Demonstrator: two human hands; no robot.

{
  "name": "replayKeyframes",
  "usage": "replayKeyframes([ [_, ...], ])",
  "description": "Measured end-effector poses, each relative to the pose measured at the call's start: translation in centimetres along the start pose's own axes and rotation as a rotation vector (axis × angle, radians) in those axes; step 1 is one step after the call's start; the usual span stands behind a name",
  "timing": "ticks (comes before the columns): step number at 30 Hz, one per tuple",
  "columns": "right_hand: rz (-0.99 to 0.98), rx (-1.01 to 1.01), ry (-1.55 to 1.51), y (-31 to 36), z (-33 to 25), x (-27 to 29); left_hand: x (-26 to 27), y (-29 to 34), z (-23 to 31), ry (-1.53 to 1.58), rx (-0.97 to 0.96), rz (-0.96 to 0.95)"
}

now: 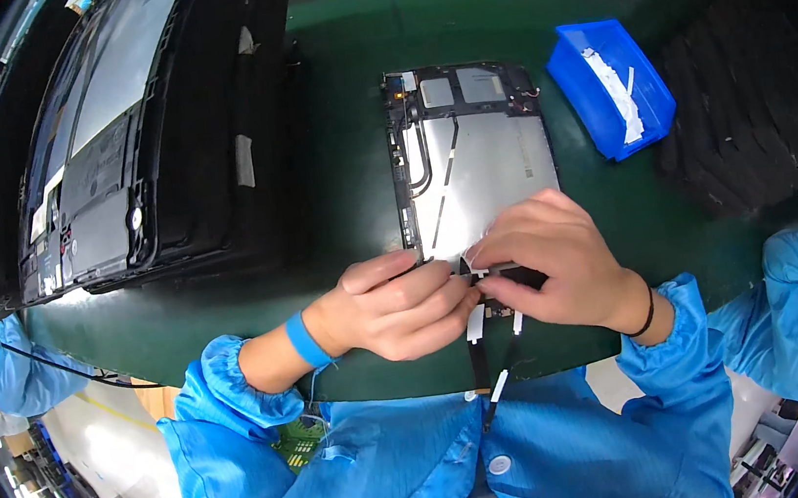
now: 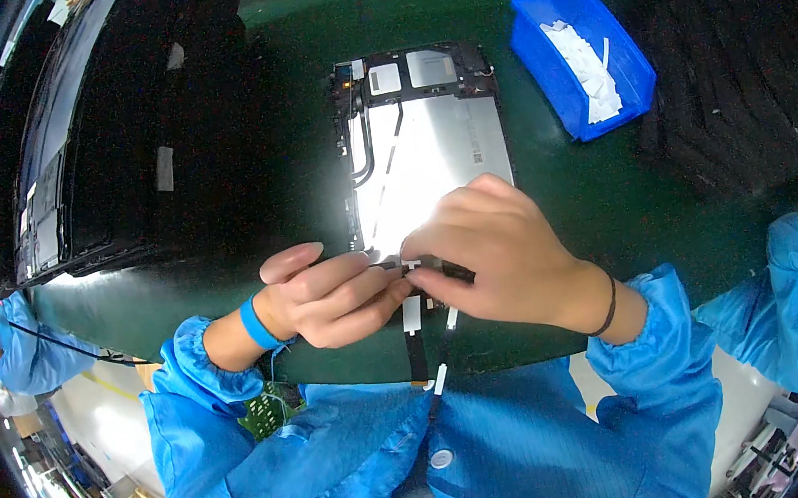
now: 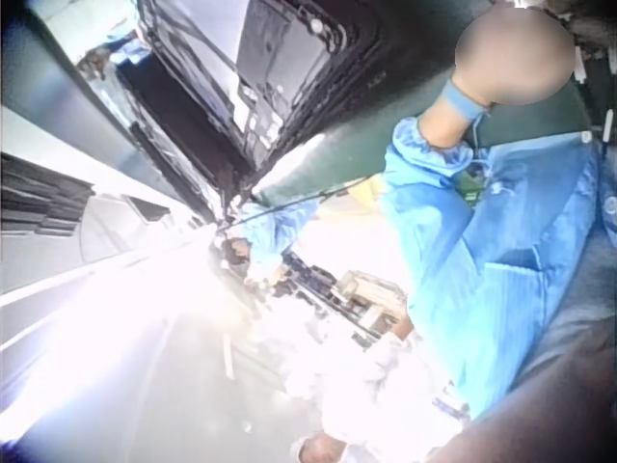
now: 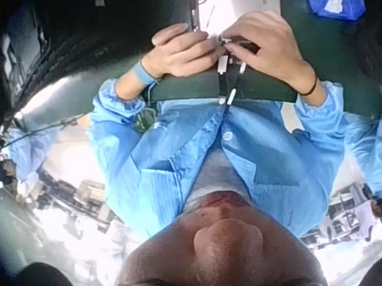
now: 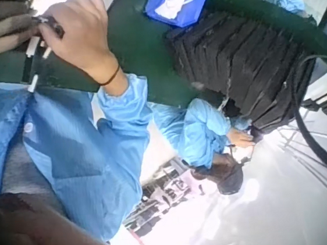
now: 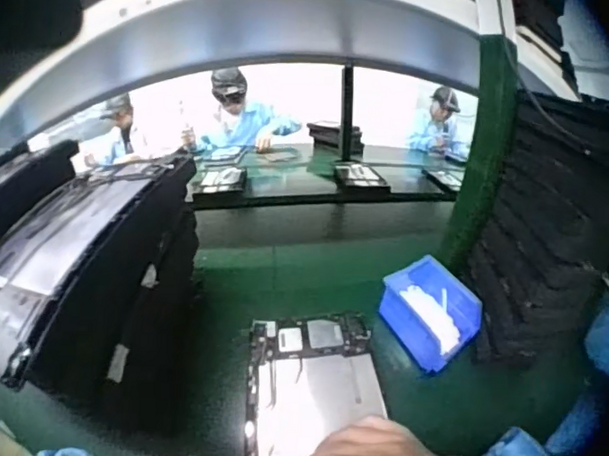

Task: The worker is connecting internal ribbon cables and assembling the housing for electronic tablet devices on a factory assembly line.

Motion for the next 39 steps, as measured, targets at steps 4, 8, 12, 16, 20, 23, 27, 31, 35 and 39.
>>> replayKeyframes([
  [4,0.037,0.033,0.075,0.0,-0.3,-0.1,-0.3,0.0,0.5,0.041,-0.046,-0.023],
  [8,0.299,0.000,0.253,-0.6,0.7,3.1,-0.3,-0.1,1.1,0.153,-0.165,-0.101],
  [12,0.755,-0.240,0.390,1.2,5.2,12.9,-2.9,0.4,-4.2,0.445,0.414,-0.078],
  [16,0.747,-0.343,0.806,2.1,7.2,15.1,-6.3,2.7,-8.1,0.564,0.828,-0.041],
  [20,0.480,-0.049,0.627,0.7,3.2,10.3,-6.9,3.6,-8.1,0.477,0.860,-0.076],
  [23,-0.022,0.078,0.411,0.7,1.7,2.8,-6.9,3.7,-7.9,0.446,0.873,-0.105],
  [27,-0.316,0.118,0.202,2.0,0.6,-1.4,-7.1,4.0,-7.9,0.438,0.908,-0.108],
  [31,-0.368,0.114,0.051,2.4,0.4,-2.4,-7.3,4.2,-7.9,0.428,0.919,-0.138],
  [35,-0.353,0.043,0.045,2.1,0.7,-2.5,-7.5,4.3,-7.8,0.428,0.931,-0.147],
  [39,-0.326,0.005,0.090,1.2,1.6,-2.2,-7.9,4.7,-7.8,0.402,0.935,-0.212],
])
Point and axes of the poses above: each hand's wrist, its own y-axis away from the middle knuckle, its own x-axis out of the back of the hand, z = x × y, the point moved 10 cm from there along -y, towards the middle knuckle, and after that the axes turned 10 degrees about -x, right-handed, at the moved point
